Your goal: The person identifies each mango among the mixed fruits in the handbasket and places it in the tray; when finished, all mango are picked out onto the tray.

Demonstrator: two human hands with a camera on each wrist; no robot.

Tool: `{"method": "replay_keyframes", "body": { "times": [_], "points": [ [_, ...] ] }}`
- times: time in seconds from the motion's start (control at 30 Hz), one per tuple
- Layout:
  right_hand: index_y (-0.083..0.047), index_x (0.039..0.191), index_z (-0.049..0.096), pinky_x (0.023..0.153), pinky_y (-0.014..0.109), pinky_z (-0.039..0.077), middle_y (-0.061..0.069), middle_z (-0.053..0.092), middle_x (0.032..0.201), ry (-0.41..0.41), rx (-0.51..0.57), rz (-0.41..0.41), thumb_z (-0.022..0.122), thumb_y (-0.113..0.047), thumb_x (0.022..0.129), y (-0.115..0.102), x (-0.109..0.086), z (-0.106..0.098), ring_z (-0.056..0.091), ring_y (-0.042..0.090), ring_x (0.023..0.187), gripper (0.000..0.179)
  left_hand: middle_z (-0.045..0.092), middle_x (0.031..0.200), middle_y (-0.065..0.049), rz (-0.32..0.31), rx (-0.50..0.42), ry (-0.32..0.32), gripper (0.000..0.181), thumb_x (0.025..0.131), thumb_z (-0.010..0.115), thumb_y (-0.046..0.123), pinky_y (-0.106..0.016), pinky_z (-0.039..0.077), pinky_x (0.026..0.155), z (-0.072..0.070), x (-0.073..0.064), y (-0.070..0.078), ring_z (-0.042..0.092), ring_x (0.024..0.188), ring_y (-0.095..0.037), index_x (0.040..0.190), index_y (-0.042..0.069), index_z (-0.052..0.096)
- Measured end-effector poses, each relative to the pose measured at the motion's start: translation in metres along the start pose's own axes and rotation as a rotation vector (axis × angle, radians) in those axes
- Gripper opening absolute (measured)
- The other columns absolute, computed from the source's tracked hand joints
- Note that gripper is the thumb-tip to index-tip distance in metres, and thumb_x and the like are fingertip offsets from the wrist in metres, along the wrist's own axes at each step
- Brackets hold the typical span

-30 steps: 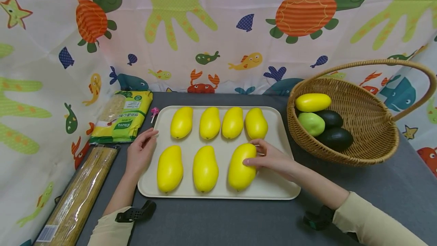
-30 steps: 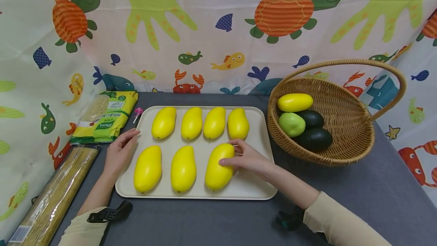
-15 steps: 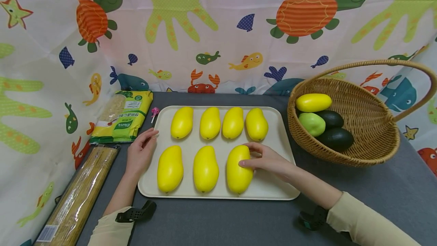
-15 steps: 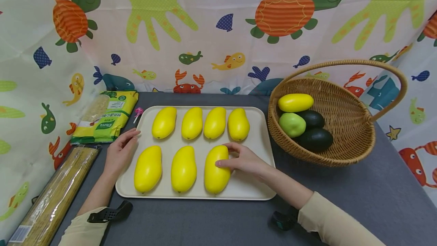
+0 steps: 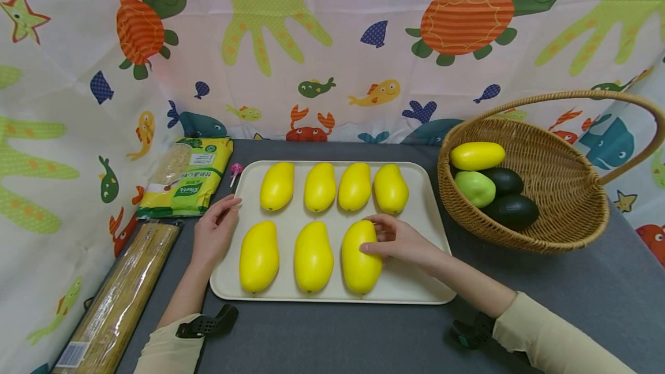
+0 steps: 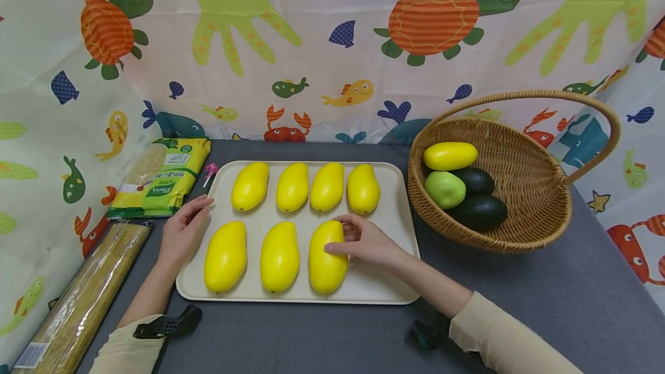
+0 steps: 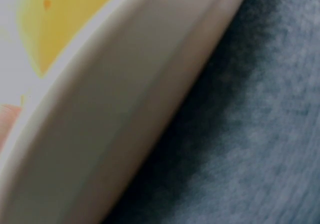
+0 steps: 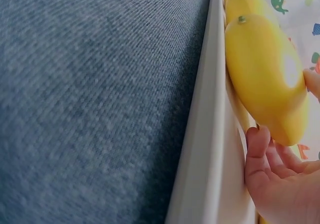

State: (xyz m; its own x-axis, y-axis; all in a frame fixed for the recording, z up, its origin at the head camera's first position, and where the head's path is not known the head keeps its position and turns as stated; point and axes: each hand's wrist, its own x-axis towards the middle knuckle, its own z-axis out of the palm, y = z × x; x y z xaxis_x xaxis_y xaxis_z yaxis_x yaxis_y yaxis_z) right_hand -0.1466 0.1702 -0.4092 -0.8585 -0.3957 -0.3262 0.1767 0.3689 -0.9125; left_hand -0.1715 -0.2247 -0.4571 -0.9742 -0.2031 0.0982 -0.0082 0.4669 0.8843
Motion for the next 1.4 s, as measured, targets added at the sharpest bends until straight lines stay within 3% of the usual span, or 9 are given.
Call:
{"method": "replay_keyframes", "body": {
  "times": [0.7,1.4],
  "points": [
    [-0.007,0.139,0.047,0.065,0.03,0.047,0.01,0.054,0.124,0.001,-0.068,0.043,0.072,-0.038,0.088,-0.0014,0.0048,-0.0013,0.051,0.023,0.09,0.065,0.051,0.143,0.001,-0.003,-0.004,-0.003,0.033,0.1,0.054,0.029,-0.019,0.042,0.096,-0.0005,0.0,0.0011,0.049,0.128,-0.016,0.127,0.013,0.066],
    [-0.009,0.141,0.046,0.067,0.031,0.046,0.01,0.052,0.129,-0.009,-0.105,0.07,0.07,-0.042,0.088,-0.0026,0.0063,-0.0041,0.05,0.023,0.094,0.066,0.05,0.144,0.001,-0.007,-0.011,-0.01,0.034,0.1,0.054,0.029,-0.017,0.042,0.095,-0.0002,-0.0004,0.0007,0.048,0.129,-0.016,0.128,0.013,0.066]
  ]
}}
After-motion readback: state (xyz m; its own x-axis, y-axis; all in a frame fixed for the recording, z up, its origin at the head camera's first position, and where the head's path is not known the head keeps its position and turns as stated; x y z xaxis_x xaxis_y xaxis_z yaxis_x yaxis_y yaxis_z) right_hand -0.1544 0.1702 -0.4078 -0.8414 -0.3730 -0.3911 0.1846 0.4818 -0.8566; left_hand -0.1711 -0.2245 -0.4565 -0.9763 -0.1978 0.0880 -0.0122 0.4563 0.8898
